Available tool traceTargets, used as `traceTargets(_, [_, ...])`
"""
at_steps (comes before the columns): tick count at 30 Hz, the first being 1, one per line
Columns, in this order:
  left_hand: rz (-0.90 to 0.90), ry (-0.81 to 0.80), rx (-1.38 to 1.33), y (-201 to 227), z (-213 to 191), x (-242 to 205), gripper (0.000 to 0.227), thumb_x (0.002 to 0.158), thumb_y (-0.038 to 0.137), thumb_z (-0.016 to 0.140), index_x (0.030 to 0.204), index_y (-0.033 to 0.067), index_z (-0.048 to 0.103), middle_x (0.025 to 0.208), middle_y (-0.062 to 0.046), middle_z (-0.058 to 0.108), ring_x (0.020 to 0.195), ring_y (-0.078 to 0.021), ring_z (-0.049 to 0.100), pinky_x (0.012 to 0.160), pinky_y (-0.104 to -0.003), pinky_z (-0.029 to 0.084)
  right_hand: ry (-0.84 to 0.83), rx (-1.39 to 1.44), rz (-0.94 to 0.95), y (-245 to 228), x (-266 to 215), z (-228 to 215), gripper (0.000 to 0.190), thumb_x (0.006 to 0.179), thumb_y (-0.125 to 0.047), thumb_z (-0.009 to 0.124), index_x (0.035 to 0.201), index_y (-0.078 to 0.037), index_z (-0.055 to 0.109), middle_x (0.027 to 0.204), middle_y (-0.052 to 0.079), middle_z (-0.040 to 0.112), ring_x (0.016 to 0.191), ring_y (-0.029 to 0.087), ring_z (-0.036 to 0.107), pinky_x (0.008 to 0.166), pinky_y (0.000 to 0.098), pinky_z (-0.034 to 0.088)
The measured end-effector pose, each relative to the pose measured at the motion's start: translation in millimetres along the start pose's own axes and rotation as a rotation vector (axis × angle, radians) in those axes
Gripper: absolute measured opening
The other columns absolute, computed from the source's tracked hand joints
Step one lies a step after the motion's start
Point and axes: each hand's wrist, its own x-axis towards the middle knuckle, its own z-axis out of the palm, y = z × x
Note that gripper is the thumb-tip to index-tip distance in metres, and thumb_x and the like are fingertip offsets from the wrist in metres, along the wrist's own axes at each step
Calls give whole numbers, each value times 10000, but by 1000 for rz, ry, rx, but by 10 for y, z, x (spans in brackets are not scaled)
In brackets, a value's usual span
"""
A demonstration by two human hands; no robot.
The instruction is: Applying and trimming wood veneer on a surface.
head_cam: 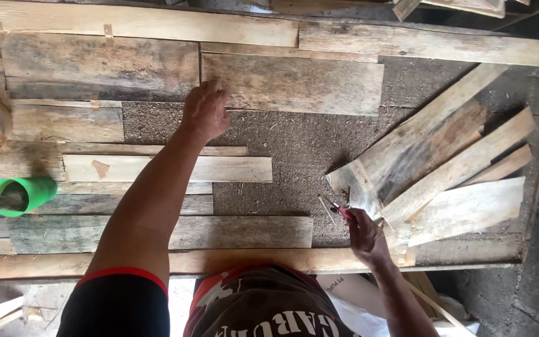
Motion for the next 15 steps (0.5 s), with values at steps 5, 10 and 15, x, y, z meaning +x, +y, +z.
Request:
traceTargets(5, [-1, 88, -88, -185, 415, -232, 156, 896, 59, 702, 762, 46, 622, 976, -99, 595, 870, -217, 621, 760, -357, 606, 84, -23, -25, -304, -143, -173, 108, 1024, -68, 559, 1126, -55, 592, 888, 132, 749, 729, 215, 752, 556, 332, 614])
traceTargets(10, [-107, 113, -131, -164, 476, -288, 237, 1011, 55, 690, 787, 57, 615, 1001, -50, 607, 934, -204, 646, 842, -368, 611, 133, -44, -22, -403, -235, -236, 113, 998, -45, 571, 1107, -48, 601, 865, 142, 748, 714, 237, 746, 569, 366, 600])
traceTargets(15, [28, 4, 42, -103, 263, -310, 315, 1041, 98, 630, 737, 20, 600, 1116, -104, 582, 996, -229, 625, 891, -368, 600, 54, -26, 123, -159, -381, -79, 94, 1035, -48, 526, 1117, -57, 571, 906, 129, 744, 689, 223, 750, 521, 344, 634])
